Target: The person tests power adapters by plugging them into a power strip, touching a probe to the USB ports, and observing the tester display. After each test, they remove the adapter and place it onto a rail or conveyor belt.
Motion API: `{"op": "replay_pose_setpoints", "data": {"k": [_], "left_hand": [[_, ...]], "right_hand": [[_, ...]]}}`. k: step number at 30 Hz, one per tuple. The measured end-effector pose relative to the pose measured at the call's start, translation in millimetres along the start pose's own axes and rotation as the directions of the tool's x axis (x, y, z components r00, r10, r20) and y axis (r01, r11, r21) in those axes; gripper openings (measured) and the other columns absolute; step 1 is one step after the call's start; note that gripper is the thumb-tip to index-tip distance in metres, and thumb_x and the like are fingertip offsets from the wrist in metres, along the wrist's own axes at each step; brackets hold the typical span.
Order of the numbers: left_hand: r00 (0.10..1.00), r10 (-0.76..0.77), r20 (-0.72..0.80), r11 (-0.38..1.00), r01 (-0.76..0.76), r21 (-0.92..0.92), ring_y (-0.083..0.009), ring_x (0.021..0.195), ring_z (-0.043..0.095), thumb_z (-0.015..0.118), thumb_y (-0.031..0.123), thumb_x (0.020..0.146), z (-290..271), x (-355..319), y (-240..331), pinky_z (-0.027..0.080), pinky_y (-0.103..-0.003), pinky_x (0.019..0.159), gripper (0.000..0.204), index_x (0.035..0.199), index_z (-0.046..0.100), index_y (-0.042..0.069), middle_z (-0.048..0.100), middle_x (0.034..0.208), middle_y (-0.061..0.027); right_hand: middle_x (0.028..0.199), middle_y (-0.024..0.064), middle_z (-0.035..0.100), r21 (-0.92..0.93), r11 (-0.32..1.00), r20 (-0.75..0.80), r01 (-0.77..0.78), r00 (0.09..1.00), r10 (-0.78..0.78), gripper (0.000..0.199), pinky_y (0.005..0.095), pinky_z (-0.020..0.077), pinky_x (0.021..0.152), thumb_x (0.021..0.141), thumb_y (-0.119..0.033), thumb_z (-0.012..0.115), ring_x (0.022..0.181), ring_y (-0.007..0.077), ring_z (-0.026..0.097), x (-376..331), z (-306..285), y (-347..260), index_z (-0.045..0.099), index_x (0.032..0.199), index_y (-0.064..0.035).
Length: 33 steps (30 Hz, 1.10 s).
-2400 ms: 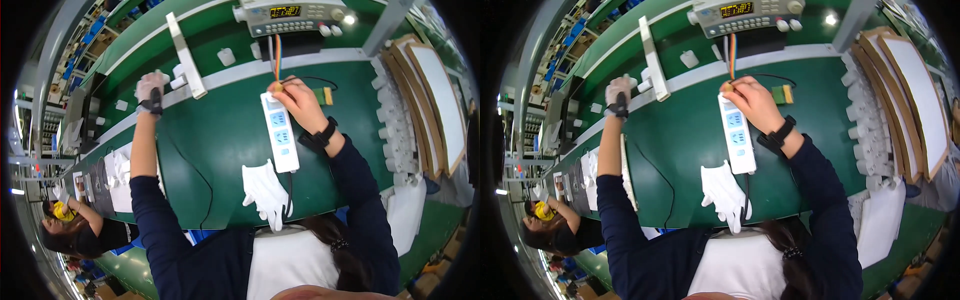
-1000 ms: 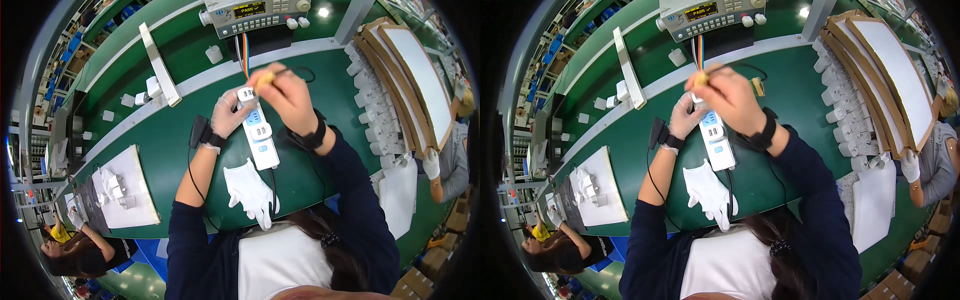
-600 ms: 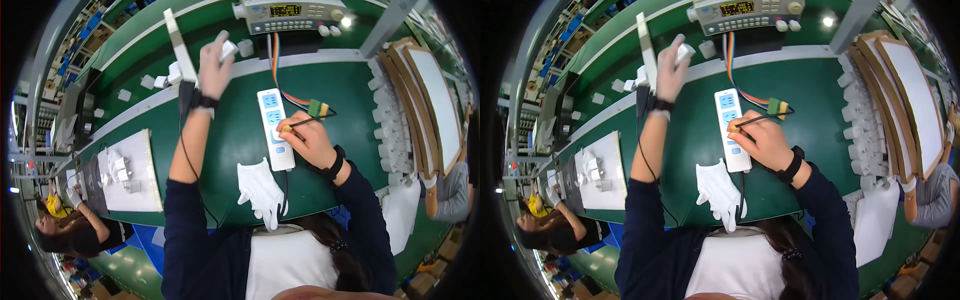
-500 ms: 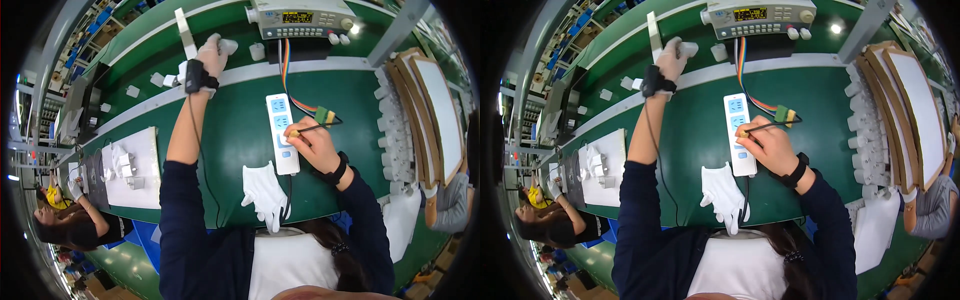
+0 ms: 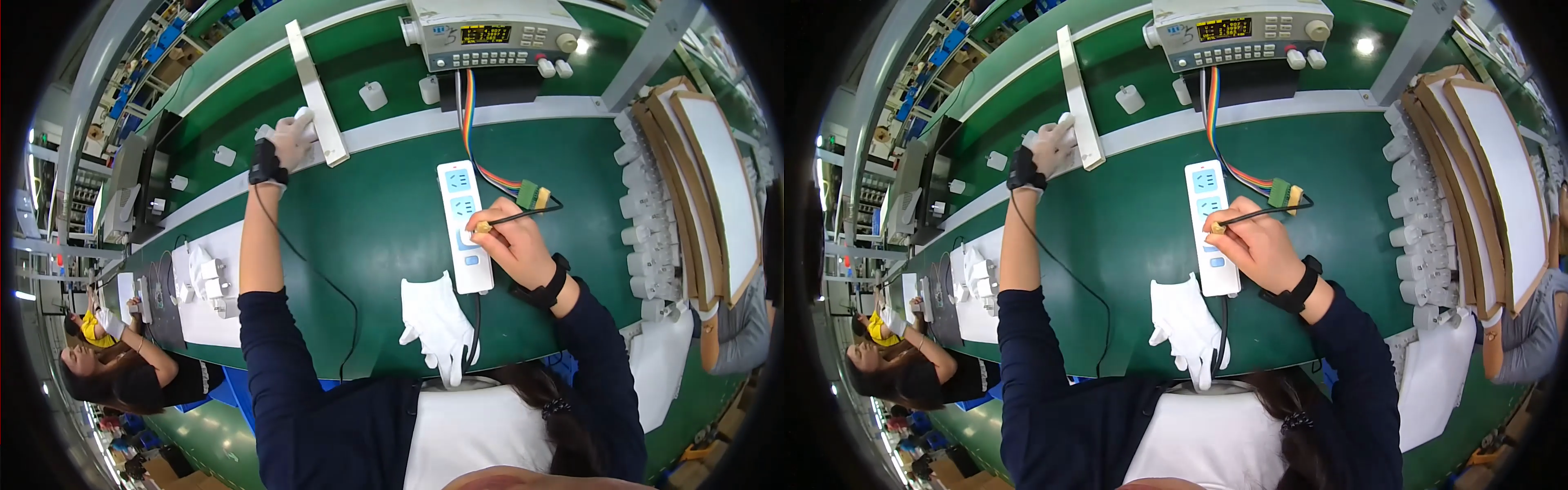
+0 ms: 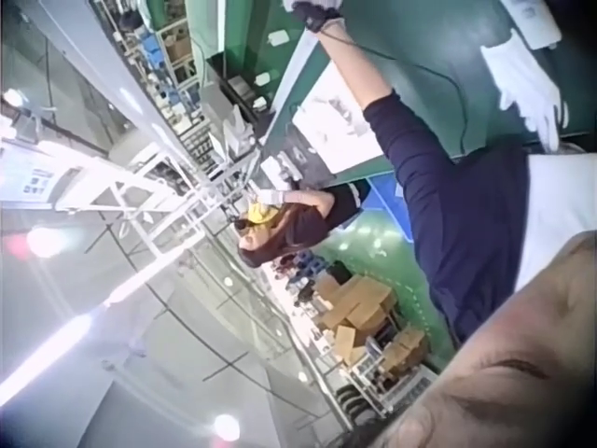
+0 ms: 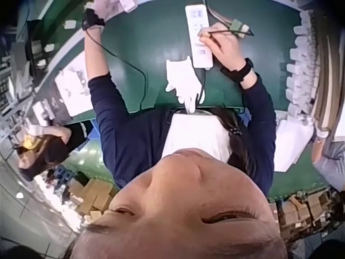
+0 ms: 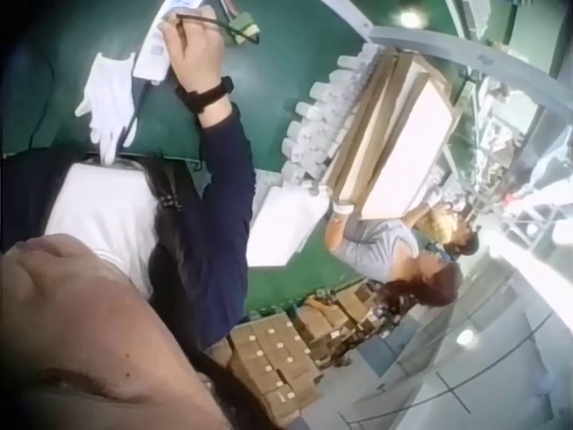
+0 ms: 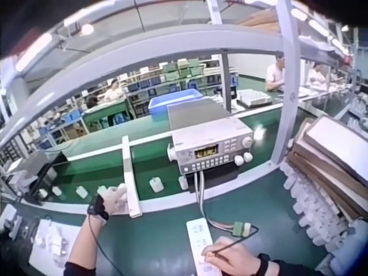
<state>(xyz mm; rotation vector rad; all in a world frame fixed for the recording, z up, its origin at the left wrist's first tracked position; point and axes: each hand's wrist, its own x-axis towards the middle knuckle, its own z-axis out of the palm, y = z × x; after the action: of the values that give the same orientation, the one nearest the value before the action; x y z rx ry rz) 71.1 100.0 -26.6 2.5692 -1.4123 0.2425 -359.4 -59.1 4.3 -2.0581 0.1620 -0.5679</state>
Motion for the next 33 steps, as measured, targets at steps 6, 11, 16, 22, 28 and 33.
{"op": "replay_pose_setpoints", "data": {"k": [6,11,16,22,28,33], "left_hand": [[0.996,-0.043,-0.079,0.977,0.026,-0.212,-0.0320,0.099,0.061,0.065,0.011,0.085,-2.9,-21.8,-26.2,0.050,-0.037,0.086,0.044,0.128,0.056,0.011,0.062,0.114,-0.0163],[0.881,-0.472,-0.042,0.349,0.142,-0.926,-0.0236,0.096,0.060,0.061,0.014,0.090,-9.3,-38.1,8.0,0.050,-0.031,0.078,0.040,0.129,0.052,0.009,0.062,0.111,-0.0100],[0.953,-0.288,0.099,-0.445,-0.042,-0.895,-0.0151,0.091,0.059,0.060,0.013,0.092,-26.9,-43.8,56.9,0.048,-0.025,0.072,0.037,0.127,0.049,0.007,0.061,0.106,-0.0053],[0.991,-0.057,0.123,-0.061,0.120,-0.991,-0.0134,0.092,0.060,0.065,0.009,0.088,-27.3,-33.9,164.5,0.050,-0.026,0.078,0.036,0.122,0.053,0.005,0.062,0.105,-0.0036],[0.982,0.144,0.122,0.195,0.093,-0.976,-0.0119,0.094,0.062,0.070,0.010,0.084,-5.7,-54.3,241.8,0.051,-0.027,0.084,0.040,0.122,0.059,0.005,0.065,0.112,-0.0048],[0.974,0.179,0.136,0.454,0.041,-0.890,-0.0142,0.096,0.064,0.074,0.014,0.079,-0.5,-54.2,249.5,0.051,-0.027,0.083,0.050,0.126,0.058,0.005,0.066,0.112,-0.0077]], "right_hand": [[0.084,0.0078,0.058,0.032,0.999,-0.034,0.000,0.999,0.001,0.011,0.0292,0.0445,0.064,0.085,-0.008,0.064,0.072,0.0194,0.054,1.0,5.7,1.0,0.067,0.094,-0.0018],[0.085,0.0078,0.057,0.024,0.999,-0.038,0.028,0.999,-0.027,0.012,0.0296,0.0458,0.065,0.085,-0.008,0.064,0.073,0.0201,0.055,-1.3,4.4,5.0,0.067,0.094,-0.0016],[0.087,0.0078,0.057,0.043,0.999,-0.030,-0.020,0.999,0.021,0.012,0.0291,0.0464,0.066,0.086,-0.009,0.065,0.074,0.0200,0.056,-3.1,6.8,6.8,0.068,0.095,-0.0015],[0.089,0.0084,0.056,0.019,0.999,-0.034,0.037,0.999,-0.037,0.012,0.0288,0.0471,0.066,0.086,-0.009,0.065,0.074,0.0201,0.057,-4.0,5.2,9.0,0.067,0.096,-0.0019],[0.089,0.0088,0.057,0.023,0.998,-0.036,0.065,0.997,-0.065,0.014,0.0295,0.0480,0.066,0.086,-0.009,0.066,0.074,0.0211,0.059,-3.8,7.2,13.4,0.067,0.097,-0.0023],[0.088,0.0091,0.056,0.025,0.999,-0.049,0.047,0.998,-0.046,0.014,0.0298,0.0486,0.067,0.085,-0.009,0.066,0.075,0.0222,0.060,-5.8,7.0,14.0,0.067,0.098,-0.0028]]}}
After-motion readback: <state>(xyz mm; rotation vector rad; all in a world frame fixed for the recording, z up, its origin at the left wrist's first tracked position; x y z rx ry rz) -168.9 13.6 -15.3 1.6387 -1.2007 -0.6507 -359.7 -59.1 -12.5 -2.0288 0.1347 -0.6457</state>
